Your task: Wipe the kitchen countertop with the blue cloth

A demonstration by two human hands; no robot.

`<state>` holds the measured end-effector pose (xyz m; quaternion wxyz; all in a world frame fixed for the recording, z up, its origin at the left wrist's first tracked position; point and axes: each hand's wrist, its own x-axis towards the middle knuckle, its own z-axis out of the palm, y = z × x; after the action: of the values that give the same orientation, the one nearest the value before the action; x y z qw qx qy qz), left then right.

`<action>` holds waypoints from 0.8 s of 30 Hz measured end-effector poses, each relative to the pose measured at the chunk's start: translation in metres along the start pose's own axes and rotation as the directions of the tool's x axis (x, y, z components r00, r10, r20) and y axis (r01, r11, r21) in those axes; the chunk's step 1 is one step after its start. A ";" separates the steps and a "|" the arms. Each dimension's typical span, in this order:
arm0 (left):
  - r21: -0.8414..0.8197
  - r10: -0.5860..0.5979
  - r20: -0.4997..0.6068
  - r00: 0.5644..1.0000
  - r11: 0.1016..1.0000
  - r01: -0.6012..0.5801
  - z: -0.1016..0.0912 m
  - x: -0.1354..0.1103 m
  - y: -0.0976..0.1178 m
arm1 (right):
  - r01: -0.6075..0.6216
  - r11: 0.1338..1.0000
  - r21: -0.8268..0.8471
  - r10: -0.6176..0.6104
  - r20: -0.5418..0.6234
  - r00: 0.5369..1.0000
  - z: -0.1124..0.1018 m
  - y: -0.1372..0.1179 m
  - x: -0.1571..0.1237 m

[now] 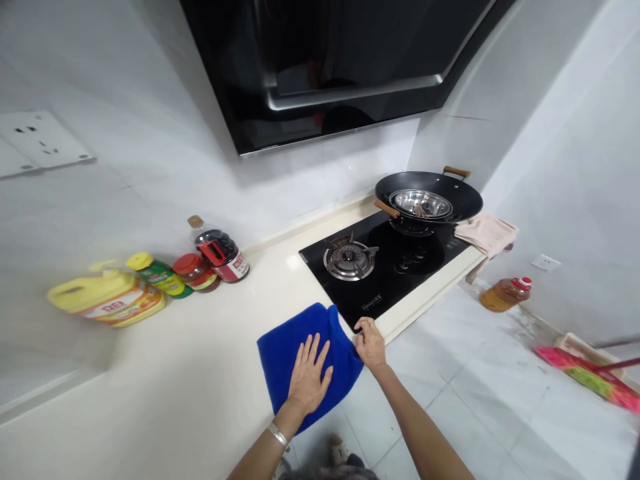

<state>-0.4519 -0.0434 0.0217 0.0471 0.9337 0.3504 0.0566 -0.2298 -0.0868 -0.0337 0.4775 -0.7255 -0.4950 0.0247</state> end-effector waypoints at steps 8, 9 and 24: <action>0.002 0.061 0.006 0.998 0.998 -0.061 -0.023 -0.070 -0.062 | -0.004 1.000 -0.023 0.003 -0.065 0.998 0.007 0.008 -0.007; 0.016 0.045 -0.004 0.999 0.999 -0.045 -0.025 -0.082 -0.075 | -0.006 0.999 -0.037 0.002 -0.091 0.996 0.009 0.007 -0.010; 0.211 -0.334 -0.286 0.898 0.892 0.399 -0.052 -0.282 -0.275 | 0.082 0.890 -0.449 -0.148 -0.114 0.982 0.077 -0.066 -0.086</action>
<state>-0.8486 -0.0206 0.0177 -0.1109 0.8339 0.5288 0.1129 -0.3583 -0.0960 -0.0657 0.3357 -0.7841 -0.4937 -0.1697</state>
